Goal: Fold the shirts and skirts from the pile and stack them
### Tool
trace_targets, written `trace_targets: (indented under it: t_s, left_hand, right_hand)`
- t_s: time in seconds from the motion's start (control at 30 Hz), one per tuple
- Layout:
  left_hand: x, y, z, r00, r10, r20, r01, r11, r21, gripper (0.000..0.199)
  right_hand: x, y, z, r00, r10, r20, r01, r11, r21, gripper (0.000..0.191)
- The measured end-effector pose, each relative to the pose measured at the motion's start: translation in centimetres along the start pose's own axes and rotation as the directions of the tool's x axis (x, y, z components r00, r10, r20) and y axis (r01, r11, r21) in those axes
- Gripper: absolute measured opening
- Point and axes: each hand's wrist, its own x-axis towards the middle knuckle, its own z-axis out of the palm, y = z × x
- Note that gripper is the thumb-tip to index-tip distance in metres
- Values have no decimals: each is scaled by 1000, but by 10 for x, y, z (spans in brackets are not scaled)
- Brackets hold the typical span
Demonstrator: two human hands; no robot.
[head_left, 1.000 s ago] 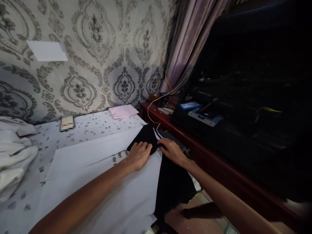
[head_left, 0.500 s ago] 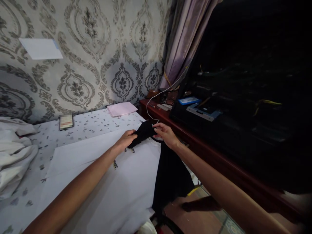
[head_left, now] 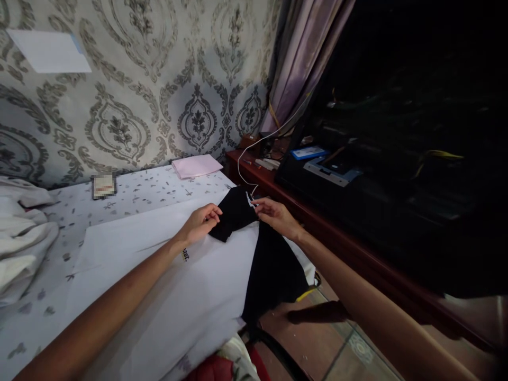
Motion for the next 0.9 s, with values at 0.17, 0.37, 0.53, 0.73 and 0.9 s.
trace_targets:
  t_s: [0.17,0.37,0.53,0.73,0.9]
  left_hand:
    - [-1,27,44,997,70,-46,-35,846,532,50]
    - [7,29,59,998,-35,-54,64,661,748,51]
    - [-3,30,25,994,-103,-43,98,627,773,41]
    - [-28,24,-1,998,-47,-46,65,788,612,25]
    - [-46,15,-1,1000,11,-22,1,876,483,24]
  right_hand:
    - [9,-6,6,999,-26,30,27,999,-27,49]
    - [13,-1,8,998,-59,38,68,940,-333,53]
    - [11,-5,8,996,-89,-8,78,908,-411,54]
    - [3,-7,2,990,-138,11,134,932,-336,45]
    - [-4,-4,-5,989,-113,93,140,921,-363,18]
